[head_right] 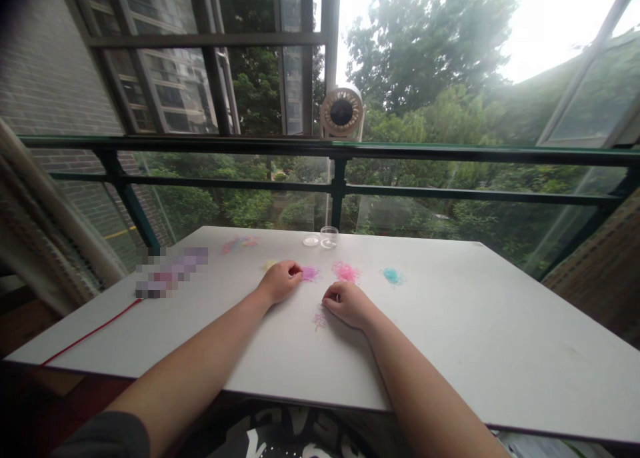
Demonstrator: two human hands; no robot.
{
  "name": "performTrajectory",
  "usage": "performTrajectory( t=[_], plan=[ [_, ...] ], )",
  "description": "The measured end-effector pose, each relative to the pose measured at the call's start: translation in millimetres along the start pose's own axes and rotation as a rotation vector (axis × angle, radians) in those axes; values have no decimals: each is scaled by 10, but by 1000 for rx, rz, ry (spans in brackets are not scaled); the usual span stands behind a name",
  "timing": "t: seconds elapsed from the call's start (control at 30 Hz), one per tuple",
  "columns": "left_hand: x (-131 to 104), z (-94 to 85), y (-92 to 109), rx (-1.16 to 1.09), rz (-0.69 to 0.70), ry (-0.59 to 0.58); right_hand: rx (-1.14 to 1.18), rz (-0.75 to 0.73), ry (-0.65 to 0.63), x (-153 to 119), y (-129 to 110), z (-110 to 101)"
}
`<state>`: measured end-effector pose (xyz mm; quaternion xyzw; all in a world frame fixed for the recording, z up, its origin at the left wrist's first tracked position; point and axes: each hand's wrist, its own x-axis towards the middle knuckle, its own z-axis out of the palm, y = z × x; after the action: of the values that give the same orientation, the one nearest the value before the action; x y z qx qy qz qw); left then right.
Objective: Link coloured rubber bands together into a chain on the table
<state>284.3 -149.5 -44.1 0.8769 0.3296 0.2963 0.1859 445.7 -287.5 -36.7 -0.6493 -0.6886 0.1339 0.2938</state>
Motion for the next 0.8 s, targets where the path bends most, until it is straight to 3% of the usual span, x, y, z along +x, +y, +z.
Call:
performTrajectory(
  t=[0.57,0.8],
  plan=[
    [-13,-29,-40,-66,-46,36,-9,4,-5,3,-6,-10],
    [-109,-115,74,-172,96,-10,35,-5,24,0,-20,-8]
  ],
)
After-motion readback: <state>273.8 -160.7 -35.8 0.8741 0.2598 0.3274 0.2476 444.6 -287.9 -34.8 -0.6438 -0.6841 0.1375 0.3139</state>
